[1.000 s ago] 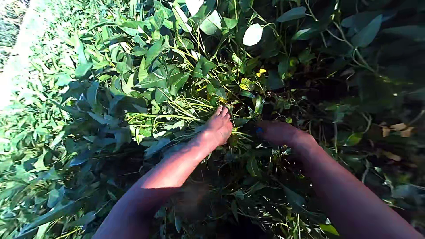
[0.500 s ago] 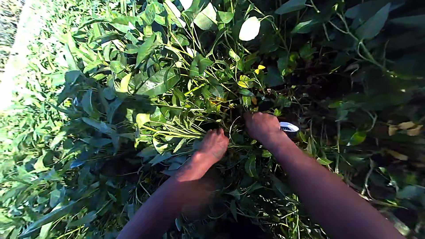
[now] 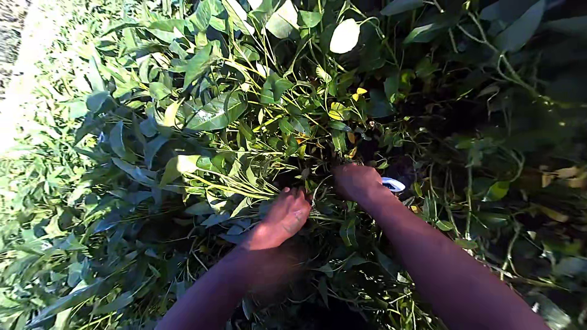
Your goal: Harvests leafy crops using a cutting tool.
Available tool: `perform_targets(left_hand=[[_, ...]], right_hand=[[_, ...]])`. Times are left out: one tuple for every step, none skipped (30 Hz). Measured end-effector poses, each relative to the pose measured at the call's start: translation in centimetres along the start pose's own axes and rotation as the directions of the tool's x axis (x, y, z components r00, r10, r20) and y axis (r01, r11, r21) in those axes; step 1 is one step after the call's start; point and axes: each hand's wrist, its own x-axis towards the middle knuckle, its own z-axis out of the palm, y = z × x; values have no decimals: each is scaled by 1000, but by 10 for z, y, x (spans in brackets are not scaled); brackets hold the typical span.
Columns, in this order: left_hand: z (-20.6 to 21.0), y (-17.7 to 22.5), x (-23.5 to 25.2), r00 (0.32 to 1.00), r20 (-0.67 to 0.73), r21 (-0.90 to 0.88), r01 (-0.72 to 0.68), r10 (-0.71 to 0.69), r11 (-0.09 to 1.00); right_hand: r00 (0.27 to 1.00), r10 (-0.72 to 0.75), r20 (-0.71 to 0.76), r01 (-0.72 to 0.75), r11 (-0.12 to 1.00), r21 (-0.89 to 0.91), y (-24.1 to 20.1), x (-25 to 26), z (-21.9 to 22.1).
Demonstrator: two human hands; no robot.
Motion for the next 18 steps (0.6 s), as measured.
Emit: perform_targets(left_hand=[[1,-1,-2,1000,-4,-11,-10,10,1000],[0,-4,-6,1000,1,-29,-11,11,1000],[-2,-6,-11,1000,4,-43,-5,5,999],[-4,-9,-17,1000,-14,-46,1,-1,999],[-6,-12,-24,999,-50,-33,0,-2,999],[-8,-15,-31,997,-74,-16,5,-6,1000],[-10,-20,-38,995,-97,-2,3,-4,1000],[-17,-23,-46,998,-63,-1,17,-17,1000],[-24,-25,-54,999,-3,-8,33,-33,999],[-31,-29,-61,999,44,-18,31,-30,999],[-39,-32,-69,996,86,-30,24,-21,999],[-48,-35,-77,991,131,-35,28,-23,999],[-56,-39,-86,990,139,-33,18,-14,999],[-63,-45,-94,991,136,-24,18,-14,1000],[-72,-49,-100,987,156,-4,37,-36,999],[-82,-54,-103,979,194,16,59,-61,998],[-91,-57,-101,973,222,47,56,-65,997],[-98,-59,-94,971,233,65,37,-52,997]], right_hand=[[1000,-6,23,7,1000,-12,0,-3,-3],[999,-15,34,15,1000,-19,3,-7,-8],[999,-24,28,25,1000,-12,7,-11,-13],[999,-37,-3,37,999,5,12,-14,-17],[998,-47,-46,48,999,13,16,-15,-18],[994,-55,-93,57,998,16,18,-17,-19],[988,-69,-140,74,997,35,17,-18,-19],[979,-87,-184,100,993,66,13,-18,-18],[971,-114,-209,138,985,104,8,-15,-15],[963,-163,-217,197,969,151,4,-10,-8],[951,-233,-204,274,940,202,1,-3,1],[934,-311,-176,347,907,238,-2,7,12],[919,-375,-123,394,885,246,-3,14,22],[911,-410,-51,410,883,227,-2,17,28],[912,-410,5,401,894,199,1,16,33],[922,-385,43,373,911,175,6,13,35],[931,-361,61,348,924,157,12,11,35],[934,-350,71,336,928,158,18,10,34]])
